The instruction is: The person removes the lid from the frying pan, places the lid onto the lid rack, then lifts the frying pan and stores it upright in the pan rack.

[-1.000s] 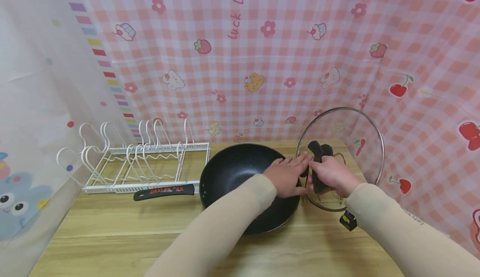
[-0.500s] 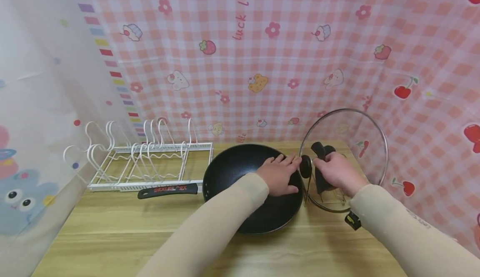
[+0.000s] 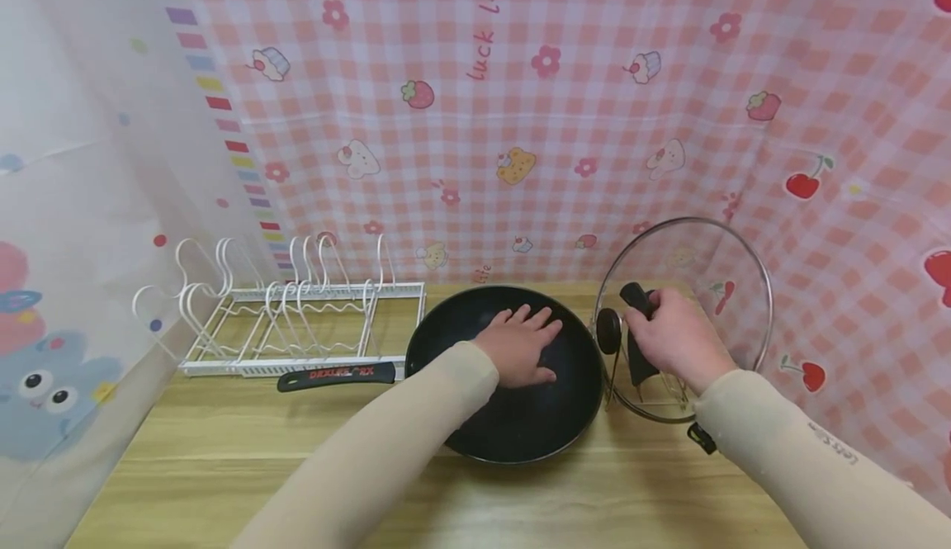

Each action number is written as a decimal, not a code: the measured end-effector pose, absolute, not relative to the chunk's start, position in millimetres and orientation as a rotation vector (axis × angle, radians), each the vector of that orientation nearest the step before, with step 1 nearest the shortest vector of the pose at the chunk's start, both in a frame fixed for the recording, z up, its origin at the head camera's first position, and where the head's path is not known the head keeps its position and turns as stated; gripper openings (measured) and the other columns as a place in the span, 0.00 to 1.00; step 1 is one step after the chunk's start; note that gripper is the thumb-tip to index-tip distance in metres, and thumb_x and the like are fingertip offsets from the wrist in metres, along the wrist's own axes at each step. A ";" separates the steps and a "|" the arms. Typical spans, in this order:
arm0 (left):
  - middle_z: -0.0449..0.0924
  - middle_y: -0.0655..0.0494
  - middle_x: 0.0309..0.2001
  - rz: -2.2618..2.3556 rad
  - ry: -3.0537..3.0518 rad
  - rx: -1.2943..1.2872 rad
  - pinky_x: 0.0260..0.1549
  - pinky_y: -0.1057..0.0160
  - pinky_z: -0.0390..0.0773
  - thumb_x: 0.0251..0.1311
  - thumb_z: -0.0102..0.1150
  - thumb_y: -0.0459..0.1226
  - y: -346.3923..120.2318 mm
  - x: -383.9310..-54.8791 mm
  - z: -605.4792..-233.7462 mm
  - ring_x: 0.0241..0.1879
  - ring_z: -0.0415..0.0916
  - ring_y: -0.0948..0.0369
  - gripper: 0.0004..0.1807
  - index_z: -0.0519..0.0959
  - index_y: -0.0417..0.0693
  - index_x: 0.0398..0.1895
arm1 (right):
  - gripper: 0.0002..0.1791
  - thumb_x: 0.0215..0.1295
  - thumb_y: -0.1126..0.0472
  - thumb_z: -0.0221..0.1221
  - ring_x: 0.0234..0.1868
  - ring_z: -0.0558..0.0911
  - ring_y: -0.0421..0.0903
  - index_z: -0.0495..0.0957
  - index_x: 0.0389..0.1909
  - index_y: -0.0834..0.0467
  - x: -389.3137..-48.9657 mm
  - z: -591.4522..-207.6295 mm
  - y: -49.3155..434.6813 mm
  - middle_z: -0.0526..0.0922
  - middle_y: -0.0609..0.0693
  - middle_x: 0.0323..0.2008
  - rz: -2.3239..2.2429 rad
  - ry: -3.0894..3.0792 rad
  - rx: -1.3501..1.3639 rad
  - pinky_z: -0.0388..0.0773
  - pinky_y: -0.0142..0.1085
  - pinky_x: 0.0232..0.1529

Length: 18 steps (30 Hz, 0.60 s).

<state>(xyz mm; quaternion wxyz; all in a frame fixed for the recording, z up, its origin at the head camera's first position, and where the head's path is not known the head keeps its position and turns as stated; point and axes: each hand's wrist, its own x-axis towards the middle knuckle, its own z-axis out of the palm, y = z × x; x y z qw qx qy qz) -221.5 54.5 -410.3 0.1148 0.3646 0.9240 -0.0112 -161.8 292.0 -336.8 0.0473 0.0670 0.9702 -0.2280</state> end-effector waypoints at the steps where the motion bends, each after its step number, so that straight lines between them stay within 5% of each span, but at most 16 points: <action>1: 0.44 0.55 0.87 -0.037 2.710 1.068 0.83 0.44 0.48 0.73 0.54 0.64 51.7 -221.6 -410.3 0.86 0.43 0.48 0.46 0.50 0.60 0.87 | 0.40 0.79 0.41 0.47 0.64 0.76 0.72 0.65 0.71 0.73 -161.2 -336.6 290.7 0.72 0.76 0.66 -0.695 2.983 0.195 0.75 0.64 0.62; 10: 0.45 0.55 0.87 -0.053 2.746 1.021 0.83 0.44 0.48 0.72 0.54 0.64 22.6 -225.3 -414.0 0.86 0.44 0.47 0.45 0.54 0.60 0.86 | 0.29 0.77 0.50 0.54 0.67 0.64 0.76 0.74 0.63 0.72 -149.9 -340.3 268.0 0.71 0.75 0.63 -0.693 3.256 0.011 0.63 0.67 0.67; 18: 0.45 0.53 0.87 -0.054 2.765 0.977 0.83 0.43 0.48 0.73 0.54 0.64 -3.3 -224.9 -412.9 0.85 0.44 0.45 0.45 0.55 0.59 0.85 | 0.20 0.76 0.56 0.59 0.62 0.67 0.70 0.79 0.57 0.68 -145.1 -344.8 251.0 0.77 0.68 0.58 -0.797 3.293 -0.282 0.66 0.62 0.61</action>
